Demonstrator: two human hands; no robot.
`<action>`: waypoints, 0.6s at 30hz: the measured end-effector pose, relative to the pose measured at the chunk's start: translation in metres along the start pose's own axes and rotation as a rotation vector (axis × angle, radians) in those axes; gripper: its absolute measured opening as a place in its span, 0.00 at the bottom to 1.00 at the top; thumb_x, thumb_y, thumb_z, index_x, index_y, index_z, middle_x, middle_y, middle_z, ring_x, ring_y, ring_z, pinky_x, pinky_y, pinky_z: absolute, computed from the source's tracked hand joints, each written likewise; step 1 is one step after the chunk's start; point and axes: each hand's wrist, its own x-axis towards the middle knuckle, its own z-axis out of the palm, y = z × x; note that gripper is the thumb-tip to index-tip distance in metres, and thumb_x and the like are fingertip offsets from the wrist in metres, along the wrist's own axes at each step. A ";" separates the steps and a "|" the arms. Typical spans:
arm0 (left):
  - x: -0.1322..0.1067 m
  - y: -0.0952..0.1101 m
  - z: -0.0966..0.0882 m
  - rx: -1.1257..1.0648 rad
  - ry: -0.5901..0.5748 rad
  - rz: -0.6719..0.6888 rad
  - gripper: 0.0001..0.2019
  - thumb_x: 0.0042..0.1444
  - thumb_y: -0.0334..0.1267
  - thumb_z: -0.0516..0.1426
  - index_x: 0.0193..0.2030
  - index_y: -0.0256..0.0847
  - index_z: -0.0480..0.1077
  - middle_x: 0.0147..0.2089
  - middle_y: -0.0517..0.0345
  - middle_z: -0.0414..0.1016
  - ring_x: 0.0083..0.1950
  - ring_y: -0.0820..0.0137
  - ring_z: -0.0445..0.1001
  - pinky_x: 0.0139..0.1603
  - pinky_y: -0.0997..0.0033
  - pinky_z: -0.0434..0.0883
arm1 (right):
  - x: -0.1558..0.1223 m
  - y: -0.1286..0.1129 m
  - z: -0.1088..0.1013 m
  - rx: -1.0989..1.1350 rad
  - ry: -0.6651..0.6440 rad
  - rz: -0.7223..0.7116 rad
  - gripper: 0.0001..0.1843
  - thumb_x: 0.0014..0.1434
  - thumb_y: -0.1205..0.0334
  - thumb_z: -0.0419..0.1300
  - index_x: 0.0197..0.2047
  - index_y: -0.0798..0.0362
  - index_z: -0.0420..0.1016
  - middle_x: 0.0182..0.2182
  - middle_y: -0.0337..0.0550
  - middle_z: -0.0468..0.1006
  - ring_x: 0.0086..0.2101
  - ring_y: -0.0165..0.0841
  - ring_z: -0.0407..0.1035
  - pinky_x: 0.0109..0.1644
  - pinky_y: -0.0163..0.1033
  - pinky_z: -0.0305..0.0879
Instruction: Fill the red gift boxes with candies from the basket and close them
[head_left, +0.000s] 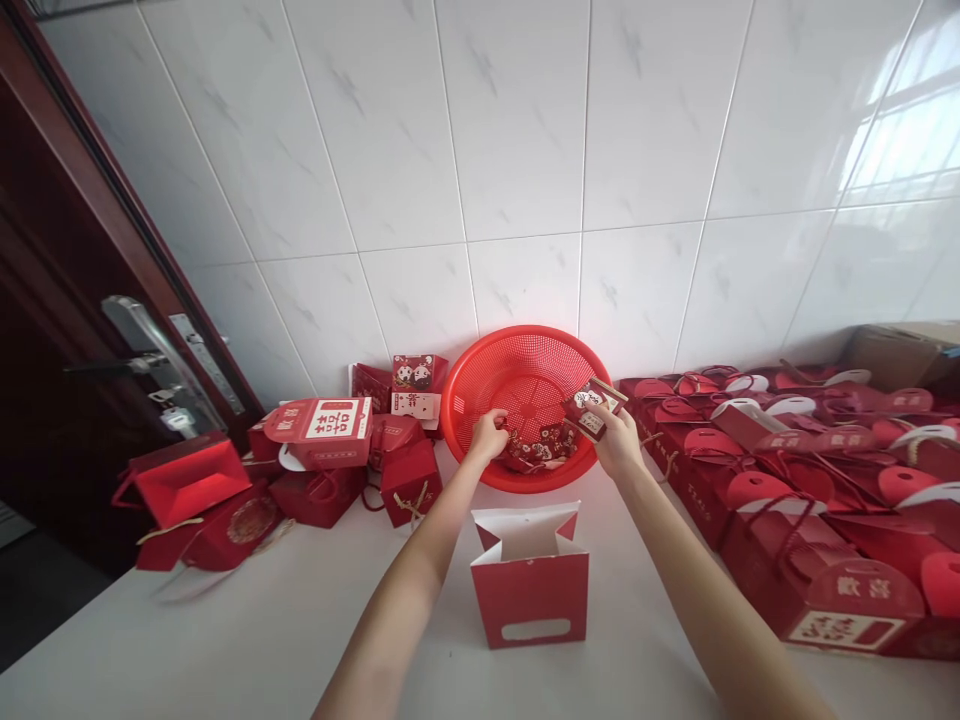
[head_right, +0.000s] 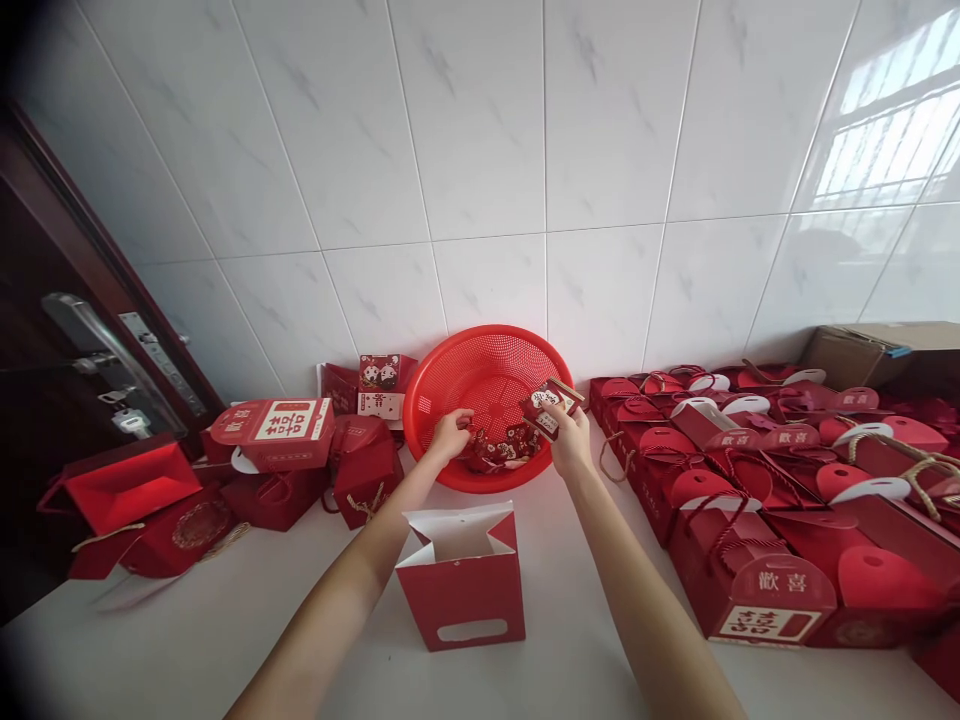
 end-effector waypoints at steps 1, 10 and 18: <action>0.000 -0.001 0.000 -0.018 0.008 0.006 0.25 0.44 0.13 0.55 0.48 0.35 0.76 0.50 0.45 0.81 0.53 0.62 0.79 0.55 0.66 0.74 | 0.000 0.001 0.000 -0.004 -0.003 -0.003 0.20 0.36 0.65 0.76 0.34 0.55 0.77 0.30 0.41 0.83 0.30 0.35 0.77 0.36 0.40 0.77; -0.010 0.000 0.003 0.047 0.040 0.174 0.25 0.48 0.16 0.54 0.52 0.35 0.75 0.54 0.43 0.78 0.57 0.59 0.77 0.61 0.56 0.71 | 0.004 0.005 -0.010 0.066 0.041 0.020 0.17 0.37 0.71 0.72 0.33 0.55 0.77 0.29 0.40 0.82 0.30 0.33 0.77 0.35 0.37 0.76; -0.021 0.030 0.014 0.322 -0.217 0.587 0.19 0.52 0.25 0.60 0.52 0.38 0.76 0.62 0.45 0.71 0.67 0.54 0.66 0.70 0.51 0.61 | 0.012 0.003 -0.024 0.181 -0.039 0.156 0.14 0.45 0.73 0.66 0.37 0.51 0.76 0.33 0.37 0.83 0.33 0.30 0.78 0.37 0.33 0.77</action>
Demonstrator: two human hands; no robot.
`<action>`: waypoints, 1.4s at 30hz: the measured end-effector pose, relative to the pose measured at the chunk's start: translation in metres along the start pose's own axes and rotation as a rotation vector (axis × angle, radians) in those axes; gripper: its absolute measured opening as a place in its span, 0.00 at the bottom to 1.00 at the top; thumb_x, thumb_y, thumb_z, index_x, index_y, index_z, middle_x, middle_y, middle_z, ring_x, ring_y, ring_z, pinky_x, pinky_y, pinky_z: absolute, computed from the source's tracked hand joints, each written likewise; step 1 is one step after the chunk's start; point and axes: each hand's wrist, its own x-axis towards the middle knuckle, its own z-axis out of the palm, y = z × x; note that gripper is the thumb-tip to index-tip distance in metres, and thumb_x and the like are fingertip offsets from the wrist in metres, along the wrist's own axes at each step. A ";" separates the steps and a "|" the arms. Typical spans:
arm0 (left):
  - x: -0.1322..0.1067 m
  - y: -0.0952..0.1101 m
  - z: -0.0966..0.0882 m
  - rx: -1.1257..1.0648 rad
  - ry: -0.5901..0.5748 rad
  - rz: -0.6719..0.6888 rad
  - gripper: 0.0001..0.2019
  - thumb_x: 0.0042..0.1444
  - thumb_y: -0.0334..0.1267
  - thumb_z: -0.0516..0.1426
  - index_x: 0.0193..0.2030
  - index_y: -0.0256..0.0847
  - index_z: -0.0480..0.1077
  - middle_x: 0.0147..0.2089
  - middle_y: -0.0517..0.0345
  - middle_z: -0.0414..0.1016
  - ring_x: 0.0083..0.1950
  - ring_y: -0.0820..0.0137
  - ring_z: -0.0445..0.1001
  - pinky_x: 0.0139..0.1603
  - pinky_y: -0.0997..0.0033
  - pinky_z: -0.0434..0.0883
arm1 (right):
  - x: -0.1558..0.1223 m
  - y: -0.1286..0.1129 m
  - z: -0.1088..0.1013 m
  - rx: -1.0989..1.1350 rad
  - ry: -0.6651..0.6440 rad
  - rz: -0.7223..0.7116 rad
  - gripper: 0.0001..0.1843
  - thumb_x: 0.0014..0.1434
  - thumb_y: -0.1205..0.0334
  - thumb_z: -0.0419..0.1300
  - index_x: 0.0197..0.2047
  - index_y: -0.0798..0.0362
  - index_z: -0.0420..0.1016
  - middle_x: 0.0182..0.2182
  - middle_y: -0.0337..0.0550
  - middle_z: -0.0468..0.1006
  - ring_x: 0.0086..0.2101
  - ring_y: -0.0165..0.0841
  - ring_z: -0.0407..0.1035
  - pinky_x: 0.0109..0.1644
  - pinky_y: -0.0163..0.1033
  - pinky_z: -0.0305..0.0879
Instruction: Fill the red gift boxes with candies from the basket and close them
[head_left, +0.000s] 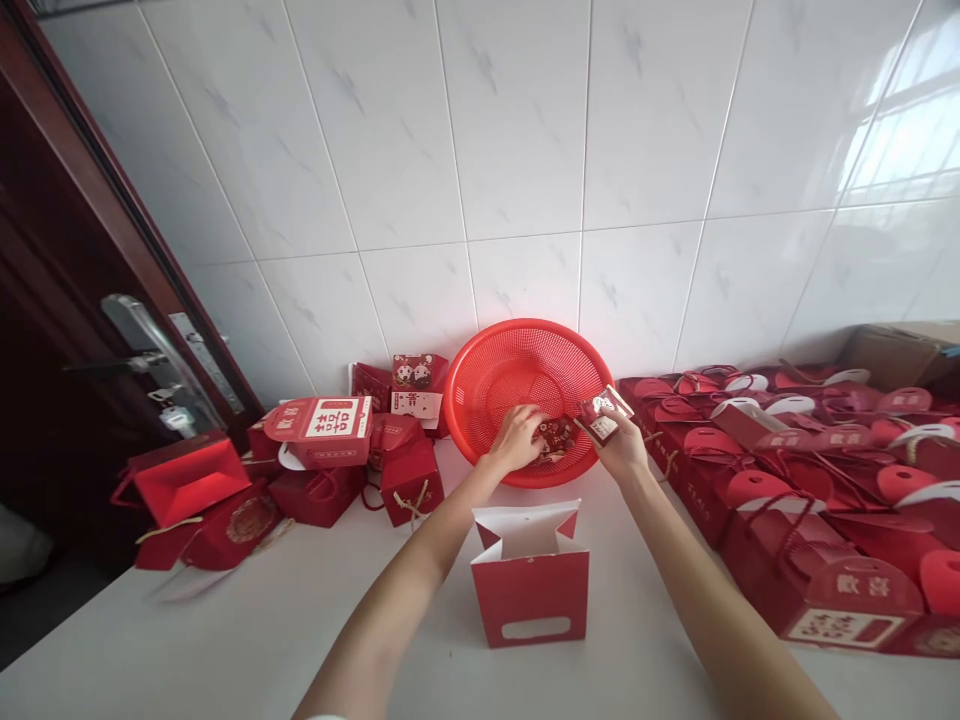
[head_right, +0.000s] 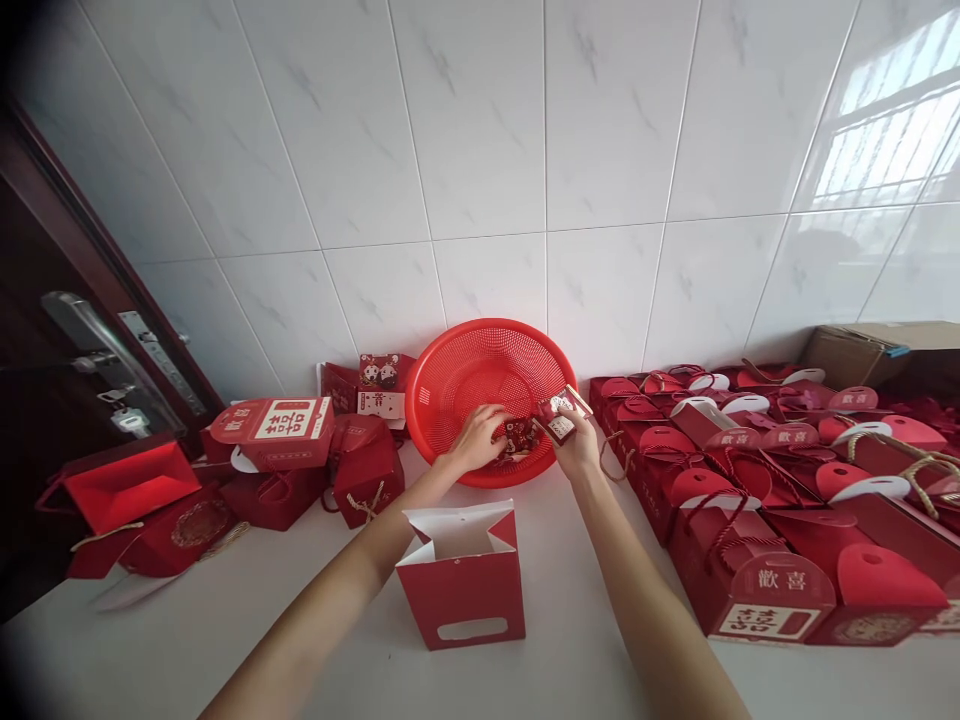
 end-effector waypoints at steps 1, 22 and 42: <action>0.003 0.005 0.001 0.015 -0.063 0.058 0.18 0.52 0.26 0.60 0.50 0.40 0.77 0.62 0.46 0.72 0.65 0.55 0.67 0.69 0.54 0.62 | 0.002 0.000 -0.003 0.006 -0.003 0.026 0.13 0.46 0.73 0.65 0.37 0.51 0.76 0.33 0.37 0.83 0.33 0.30 0.78 0.37 0.34 0.77; 0.039 0.032 0.029 -0.125 -0.252 -0.167 0.12 0.41 0.19 0.60 0.24 0.41 0.66 0.34 0.54 0.77 0.42 0.57 0.78 0.45 0.65 0.72 | 0.003 -0.017 -0.001 -0.064 -0.046 -0.064 0.14 0.45 0.69 0.67 0.37 0.50 0.74 0.32 0.35 0.81 0.34 0.31 0.77 0.41 0.37 0.77; -0.002 0.046 -0.060 -1.145 -0.049 -0.335 0.17 0.54 0.31 0.56 0.52 0.37 0.74 0.37 0.54 0.80 0.33 0.73 0.77 0.44 0.68 0.76 | -0.030 -0.031 0.043 -0.179 -0.193 0.053 0.15 0.44 0.68 0.71 0.37 0.56 0.78 0.34 0.45 0.83 0.34 0.36 0.78 0.41 0.39 0.77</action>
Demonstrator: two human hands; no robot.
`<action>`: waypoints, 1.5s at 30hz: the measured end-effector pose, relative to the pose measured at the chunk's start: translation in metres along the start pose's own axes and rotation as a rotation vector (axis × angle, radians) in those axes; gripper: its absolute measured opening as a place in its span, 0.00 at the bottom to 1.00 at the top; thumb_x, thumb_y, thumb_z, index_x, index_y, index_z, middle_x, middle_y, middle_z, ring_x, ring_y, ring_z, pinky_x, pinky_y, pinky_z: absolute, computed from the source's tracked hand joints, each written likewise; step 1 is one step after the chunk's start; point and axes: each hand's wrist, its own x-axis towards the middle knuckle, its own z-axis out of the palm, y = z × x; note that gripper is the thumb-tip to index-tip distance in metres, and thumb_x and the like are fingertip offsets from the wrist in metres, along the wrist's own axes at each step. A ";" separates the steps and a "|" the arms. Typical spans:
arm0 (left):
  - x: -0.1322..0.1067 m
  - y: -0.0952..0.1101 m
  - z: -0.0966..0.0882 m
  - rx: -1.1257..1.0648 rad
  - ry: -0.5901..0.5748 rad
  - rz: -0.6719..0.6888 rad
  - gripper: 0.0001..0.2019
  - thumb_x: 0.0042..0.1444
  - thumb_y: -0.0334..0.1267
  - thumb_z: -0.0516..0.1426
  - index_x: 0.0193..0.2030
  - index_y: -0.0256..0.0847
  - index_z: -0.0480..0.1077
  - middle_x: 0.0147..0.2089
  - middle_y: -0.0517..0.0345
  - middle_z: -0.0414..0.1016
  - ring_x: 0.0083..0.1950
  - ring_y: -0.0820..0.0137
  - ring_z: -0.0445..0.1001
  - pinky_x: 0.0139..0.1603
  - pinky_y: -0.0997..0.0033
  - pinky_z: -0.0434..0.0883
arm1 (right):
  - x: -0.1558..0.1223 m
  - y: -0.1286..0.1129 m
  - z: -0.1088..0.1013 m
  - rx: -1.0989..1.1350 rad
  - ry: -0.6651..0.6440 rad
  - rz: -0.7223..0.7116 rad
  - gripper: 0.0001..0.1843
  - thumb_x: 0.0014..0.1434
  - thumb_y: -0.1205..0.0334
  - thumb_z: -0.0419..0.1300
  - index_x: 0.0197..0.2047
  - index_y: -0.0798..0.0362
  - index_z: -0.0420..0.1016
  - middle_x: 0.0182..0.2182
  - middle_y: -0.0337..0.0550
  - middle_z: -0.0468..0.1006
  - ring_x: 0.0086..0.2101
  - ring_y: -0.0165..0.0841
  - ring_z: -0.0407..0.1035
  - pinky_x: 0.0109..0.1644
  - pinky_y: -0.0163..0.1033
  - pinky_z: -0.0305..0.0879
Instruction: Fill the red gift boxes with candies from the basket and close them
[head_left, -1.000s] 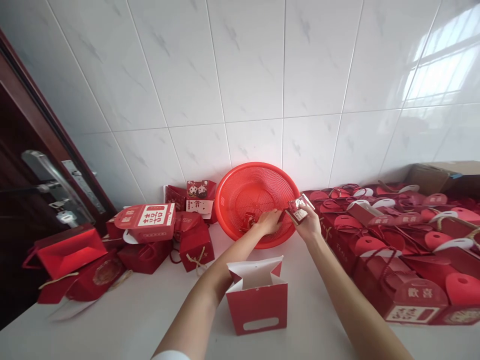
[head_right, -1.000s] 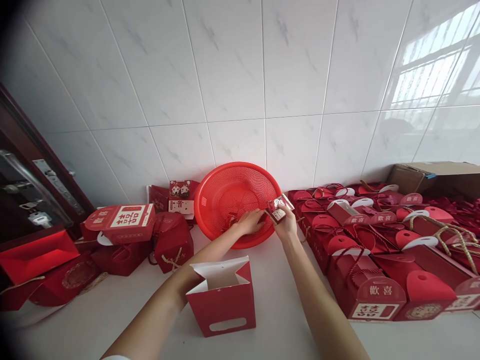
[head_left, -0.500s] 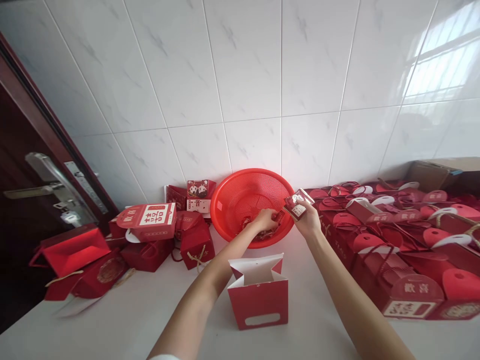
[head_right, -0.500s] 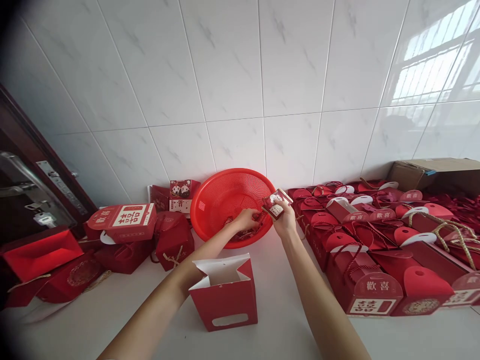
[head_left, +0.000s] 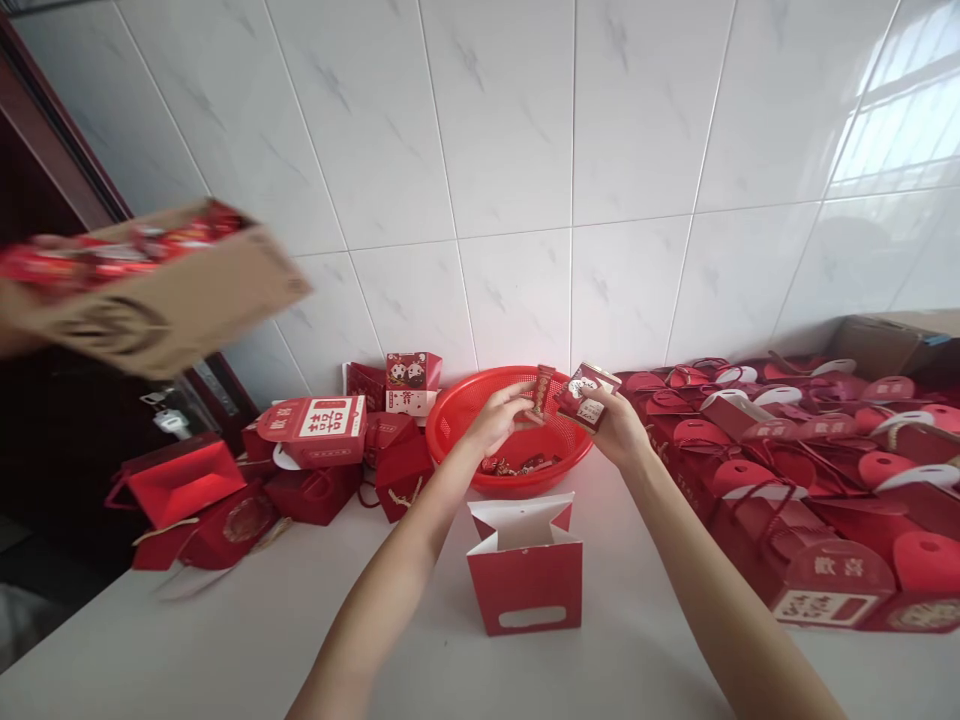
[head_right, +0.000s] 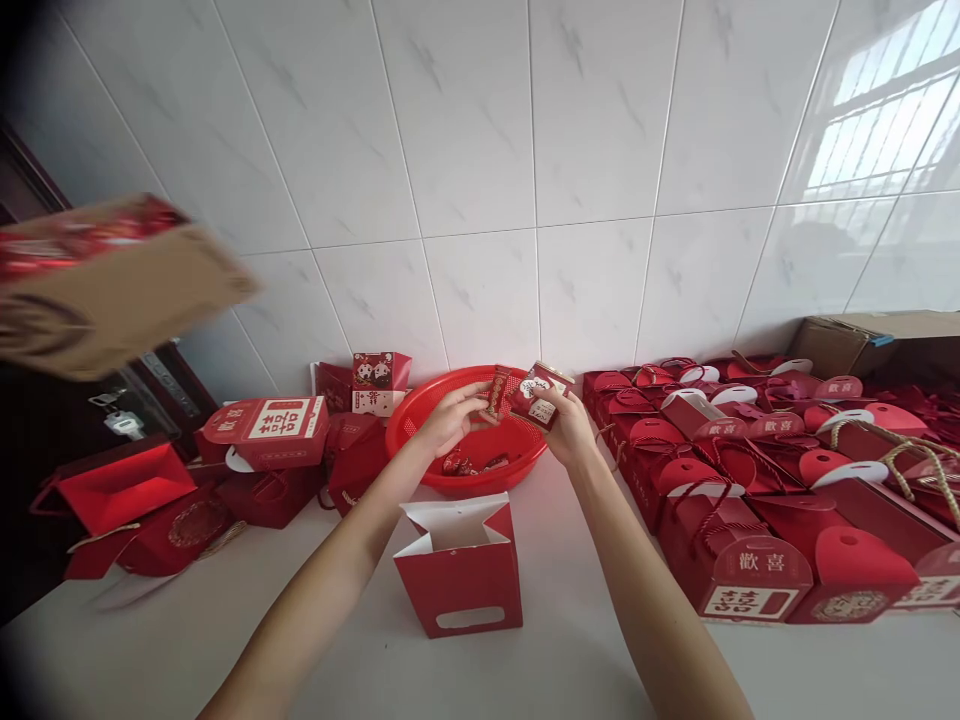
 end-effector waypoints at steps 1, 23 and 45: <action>-0.004 0.005 -0.001 0.008 -0.013 0.005 0.17 0.55 0.32 0.57 0.52 0.37 0.74 0.36 0.55 0.80 0.32 0.73 0.76 0.43 0.69 0.75 | -0.003 -0.002 0.003 -0.019 -0.032 0.015 0.16 0.43 0.67 0.71 0.38 0.56 0.79 0.35 0.46 0.84 0.35 0.36 0.79 0.41 0.39 0.77; -0.151 0.074 -0.019 0.769 -0.316 0.043 0.10 0.61 0.46 0.59 0.39 0.51 0.83 0.61 0.54 0.74 0.62 0.58 0.73 0.57 0.64 0.72 | -0.060 -0.057 0.041 -0.324 -0.319 -0.198 0.10 0.45 0.65 0.75 0.28 0.52 0.77 0.24 0.37 0.76 0.29 0.33 0.74 0.36 0.39 0.74; -0.145 0.039 0.000 0.568 -0.154 -0.073 0.22 0.50 0.46 0.68 0.52 0.46 0.77 0.56 0.54 0.79 0.58 0.56 0.74 0.59 0.60 0.70 | -0.083 -0.058 0.057 -0.973 -0.860 -0.067 0.13 0.58 0.66 0.64 0.48 0.53 0.80 0.44 0.46 0.82 0.41 0.39 0.78 0.44 0.42 0.77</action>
